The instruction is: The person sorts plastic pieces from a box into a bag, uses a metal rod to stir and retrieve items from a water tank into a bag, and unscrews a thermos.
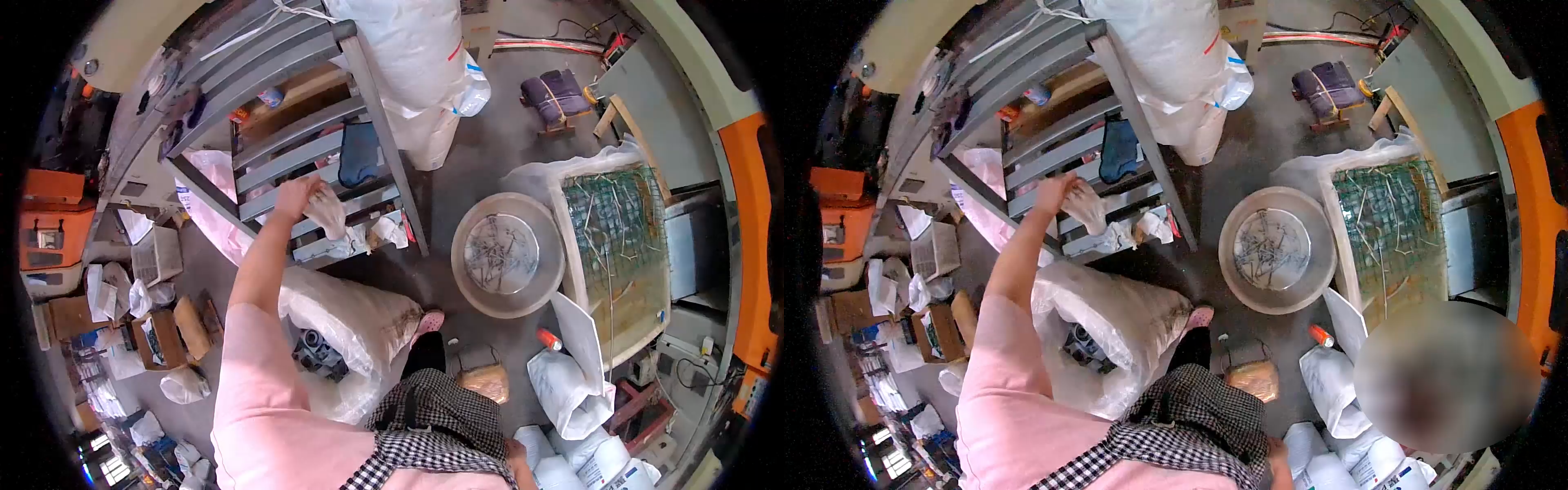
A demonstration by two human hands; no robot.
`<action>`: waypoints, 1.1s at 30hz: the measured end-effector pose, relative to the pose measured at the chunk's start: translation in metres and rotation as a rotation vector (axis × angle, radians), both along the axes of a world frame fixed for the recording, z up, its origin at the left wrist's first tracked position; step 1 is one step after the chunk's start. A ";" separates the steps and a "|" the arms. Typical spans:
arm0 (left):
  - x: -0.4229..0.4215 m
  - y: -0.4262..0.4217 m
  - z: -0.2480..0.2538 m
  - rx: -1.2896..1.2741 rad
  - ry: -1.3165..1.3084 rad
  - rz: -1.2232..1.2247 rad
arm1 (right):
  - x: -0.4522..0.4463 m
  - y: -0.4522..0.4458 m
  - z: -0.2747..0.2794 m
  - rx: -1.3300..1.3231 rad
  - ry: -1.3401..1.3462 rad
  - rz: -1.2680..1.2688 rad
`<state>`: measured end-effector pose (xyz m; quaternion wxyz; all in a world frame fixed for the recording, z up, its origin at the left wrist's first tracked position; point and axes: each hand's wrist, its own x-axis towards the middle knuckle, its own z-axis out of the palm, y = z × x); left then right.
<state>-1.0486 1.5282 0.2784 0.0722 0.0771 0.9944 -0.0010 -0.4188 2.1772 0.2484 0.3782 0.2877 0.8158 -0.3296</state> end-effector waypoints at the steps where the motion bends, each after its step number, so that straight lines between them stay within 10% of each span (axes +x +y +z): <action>1: -0.015 -0.013 -0.014 0.003 -0.006 0.002 | -0.008 0.000 0.002 0.074 0.092 0.192; 4: -0.058 -0.049 -0.047 0.171 -0.025 0.025 | -0.038 -0.004 0.013 -0.014 -0.272 -0.361; 12: -0.073 -0.028 -0.082 -0.290 0.344 0.662 | -0.044 -0.004 0.006 0.063 -0.109 -0.301; 20: -0.016 -0.024 -0.172 -0.477 -0.155 0.282 | -0.043 -0.029 0.005 0.158 -0.164 -0.232; 23: -0.045 -0.075 -0.193 -0.316 0.046 -0.069 | -0.036 -0.033 0.004 0.049 -0.021 0.029; 24: -0.048 -0.052 -0.164 -0.357 -0.021 0.105 | -0.055 -0.047 0.023 0.068 -0.143 -0.278; 25: -0.046 -0.085 -0.193 -0.300 0.525 -0.290 | -0.060 -0.056 0.028 0.112 -0.158 -0.320; 28: -0.050 -0.105 -0.210 -0.370 0.614 -0.222 | -0.065 -0.076 0.058 0.167 -0.272 -0.360; 29: -0.020 -0.001 -0.116 -0.527 0.169 0.152 | -0.059 -0.085 0.069 0.153 -0.370 -0.284; 30: -0.014 -0.032 -0.180 -0.601 0.407 -0.019 | -0.035 -0.093 0.062 0.161 -0.359 -0.355; 33: 0.064 0.104 -0.144 -0.050 0.117 0.232 | 0.041 -0.125 0.024 -0.026 -0.306 0.106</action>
